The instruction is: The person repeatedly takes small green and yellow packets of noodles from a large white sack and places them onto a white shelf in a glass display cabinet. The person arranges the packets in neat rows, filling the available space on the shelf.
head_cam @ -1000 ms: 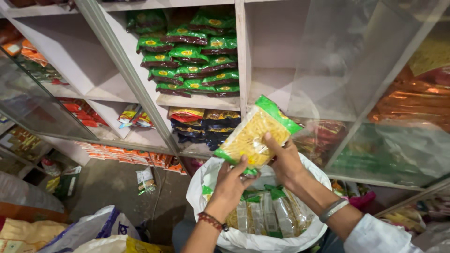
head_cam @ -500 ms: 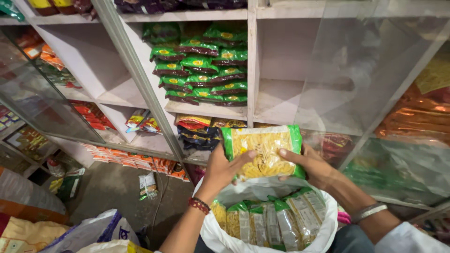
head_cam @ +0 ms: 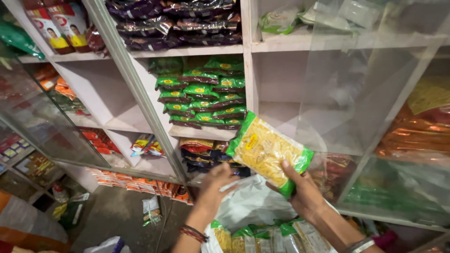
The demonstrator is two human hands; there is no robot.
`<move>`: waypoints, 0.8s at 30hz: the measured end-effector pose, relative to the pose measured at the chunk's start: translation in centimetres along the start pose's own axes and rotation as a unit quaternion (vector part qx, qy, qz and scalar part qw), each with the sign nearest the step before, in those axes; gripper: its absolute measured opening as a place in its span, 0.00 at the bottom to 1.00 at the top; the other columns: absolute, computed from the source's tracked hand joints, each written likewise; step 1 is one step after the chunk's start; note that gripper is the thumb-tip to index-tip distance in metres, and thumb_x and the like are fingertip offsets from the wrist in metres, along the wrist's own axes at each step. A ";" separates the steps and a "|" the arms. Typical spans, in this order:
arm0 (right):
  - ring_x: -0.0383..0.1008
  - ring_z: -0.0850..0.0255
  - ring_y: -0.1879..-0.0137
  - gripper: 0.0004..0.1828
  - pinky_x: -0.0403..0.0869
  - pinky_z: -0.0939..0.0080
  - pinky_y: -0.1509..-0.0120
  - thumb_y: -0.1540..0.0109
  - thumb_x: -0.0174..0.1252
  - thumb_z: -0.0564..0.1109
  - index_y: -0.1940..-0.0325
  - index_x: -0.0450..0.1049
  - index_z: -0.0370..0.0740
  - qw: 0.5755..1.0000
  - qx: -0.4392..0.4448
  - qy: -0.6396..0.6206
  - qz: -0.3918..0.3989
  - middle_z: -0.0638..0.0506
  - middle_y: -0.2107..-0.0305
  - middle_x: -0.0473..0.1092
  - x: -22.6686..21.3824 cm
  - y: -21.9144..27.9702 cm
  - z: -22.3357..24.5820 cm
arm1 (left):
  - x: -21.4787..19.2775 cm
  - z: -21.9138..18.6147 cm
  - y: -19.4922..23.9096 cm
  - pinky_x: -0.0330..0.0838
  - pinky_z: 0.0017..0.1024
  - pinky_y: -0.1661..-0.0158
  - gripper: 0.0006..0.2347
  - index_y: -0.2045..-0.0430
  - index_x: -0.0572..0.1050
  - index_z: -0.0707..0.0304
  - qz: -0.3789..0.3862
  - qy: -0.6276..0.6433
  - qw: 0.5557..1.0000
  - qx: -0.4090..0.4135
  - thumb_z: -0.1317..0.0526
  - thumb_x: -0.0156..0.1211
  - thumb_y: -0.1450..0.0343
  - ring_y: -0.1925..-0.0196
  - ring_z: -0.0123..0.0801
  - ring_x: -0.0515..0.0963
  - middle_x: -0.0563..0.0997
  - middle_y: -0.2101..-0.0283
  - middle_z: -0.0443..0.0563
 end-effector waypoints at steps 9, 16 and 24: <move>0.69 0.48 0.33 0.42 0.65 0.44 0.29 0.37 0.59 0.62 0.30 0.65 0.27 0.955 0.026 0.098 0.279 0.40 0.39 0.71 -2.0 -0.3 1.7 | 4.9 -2.8 2.3 0.81 0.35 0.56 0.22 0.54 0.75 0.67 -0.033 0.006 0.990 0.139 0.59 0.74 0.39 0.59 0.35 0.85 0.84 0.58 0.52; 0.75 0.61 0.47 0.30 0.74 0.57 0.43 0.40 0.61 0.51 0.35 0.68 0.41 0.944 -0.054 0.263 0.191 0.49 0.49 0.75 1.0 -0.5 1.3 | 7.5 -1.3 3.0 0.79 0.31 0.56 0.22 0.52 0.76 0.70 0.044 -0.013 0.988 0.144 0.57 0.73 0.36 0.57 0.32 0.84 0.84 0.55 0.55; 0.81 0.60 0.64 0.22 0.79 0.58 0.60 0.35 0.54 0.54 0.48 0.76 0.32 0.986 -0.054 0.144 0.070 0.45 0.63 0.80 1.4 -0.6 1.0 | 7.3 -1.2 4.7 0.79 0.28 0.50 0.25 0.46 0.73 0.63 0.135 -0.171 0.975 0.044 0.58 0.73 0.37 0.51 0.28 0.84 0.84 0.51 0.50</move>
Point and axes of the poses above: each hand's wrist, its own y-axis away from the middle knuckle, its own x-axis out of the palm, z = x × y, the point moved 1 cm from there along -y, towards the middle knuckle
